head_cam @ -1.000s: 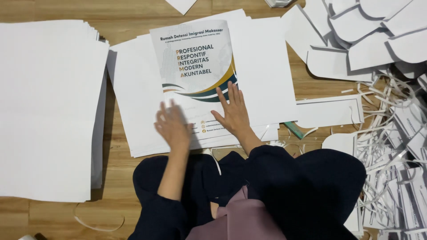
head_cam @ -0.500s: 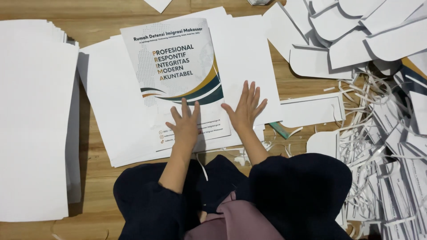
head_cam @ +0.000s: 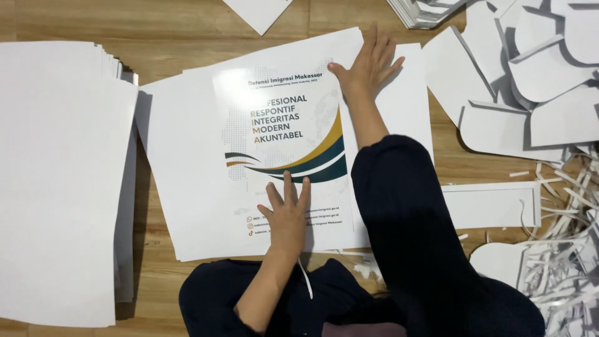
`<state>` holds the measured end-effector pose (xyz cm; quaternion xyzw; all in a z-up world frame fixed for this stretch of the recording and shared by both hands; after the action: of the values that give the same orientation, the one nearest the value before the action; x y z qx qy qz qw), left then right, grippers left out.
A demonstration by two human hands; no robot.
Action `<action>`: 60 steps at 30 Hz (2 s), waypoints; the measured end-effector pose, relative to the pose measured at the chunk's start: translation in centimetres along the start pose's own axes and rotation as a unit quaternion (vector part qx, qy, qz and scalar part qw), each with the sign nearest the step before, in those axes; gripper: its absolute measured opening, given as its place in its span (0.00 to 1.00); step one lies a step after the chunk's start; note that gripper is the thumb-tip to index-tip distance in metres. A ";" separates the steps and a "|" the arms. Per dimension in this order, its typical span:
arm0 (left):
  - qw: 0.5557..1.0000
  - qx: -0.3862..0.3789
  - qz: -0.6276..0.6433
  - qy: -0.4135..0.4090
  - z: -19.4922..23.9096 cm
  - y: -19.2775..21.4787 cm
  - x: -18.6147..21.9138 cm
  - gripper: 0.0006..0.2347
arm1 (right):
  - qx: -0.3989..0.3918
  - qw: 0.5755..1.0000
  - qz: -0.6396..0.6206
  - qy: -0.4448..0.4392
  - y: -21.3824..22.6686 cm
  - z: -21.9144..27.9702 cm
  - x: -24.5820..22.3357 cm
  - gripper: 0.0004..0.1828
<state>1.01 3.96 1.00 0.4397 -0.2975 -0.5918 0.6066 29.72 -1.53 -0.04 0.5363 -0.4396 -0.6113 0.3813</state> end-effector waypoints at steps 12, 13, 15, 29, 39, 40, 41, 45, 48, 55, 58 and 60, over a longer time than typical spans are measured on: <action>0.978 -0.037 0.205 0.029 0.7 3.8 -0.7 0.37 | -0.092 0.985 -0.051 0.134 5.4 14.4 7.4 0.50; 0.978 -0.032 0.206 0.025 0.7 3.5 -0.7 0.37 | -0.086 0.986 -0.049 0.134 5.5 17.0 9.5 0.50; 0.983 -0.003 0.181 0.024 1.0 3.0 -0.6 0.38 | -0.168 0.969 0.036 0.176 5.5 22.4 13.8 0.55; 0.917 0.231 0.326 0.004 3.4 -4.8 -1.8 0.28 | -0.121 0.881 -0.418 -0.186 -1.4 28.3 16.0 0.22; 0.952 0.196 0.234 -0.038 7.3 -1.5 -0.3 0.25 | 0.283 0.875 -0.373 0.119 31.7 20.6 34.1 0.13; 0.951 0.196 0.235 -0.035 7.4 -1.0 -0.4 0.25 | 0.281 0.875 -0.374 0.122 32.9 20.9 35.4 0.13; 0.970 0.108 0.213 -0.041 7.2 -0.6 -0.5 0.26 | 0.320 0.897 -0.285 0.110 34.2 21.4 36.8 0.09; 0.980 -0.028 0.196 0.033 6.9 1.8 -2.8 0.31 | 0.270 0.928 -0.234 0.104 35.6 23.5 34.6 0.15; 0.964 -0.039 0.242 0.099 7.5 1.8 -6.9 0.31 | 0.178 0.954 -0.240 -0.023 31.7 24.2 29.0 0.10; 0.968 0.036 0.200 0.146 5.8 -6.7 -11.7 0.31 | -0.132 0.986 -0.011 0.102 12.3 18.9 26.0 0.13; 0.970 0.063 0.183 0.148 6.2 -5.9 -11.0 0.31 | -0.081 0.987 0.093 0.106 8.2 16.3 26.1 0.17; 0.966 0.075 0.191 0.154 6.0 -5.6 -11.0 0.31 | -0.091 0.960 0.208 0.163 5.8 14.2 26.9 0.21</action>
<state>-8.23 14.13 0.41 0.5051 -0.3225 -0.3658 0.7121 12.06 -26.77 -2.60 0.4884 -0.4157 -0.4605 0.6137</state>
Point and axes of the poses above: each hand's wrist, its own z-axis away from the middle knuckle, its own y-axis out of the back of the hand, x = y × z, the point moved 1 cm from there along -z, towards the middle knuckle, and after that the axes turned 9 degrees about x, right-handed, at the moved point
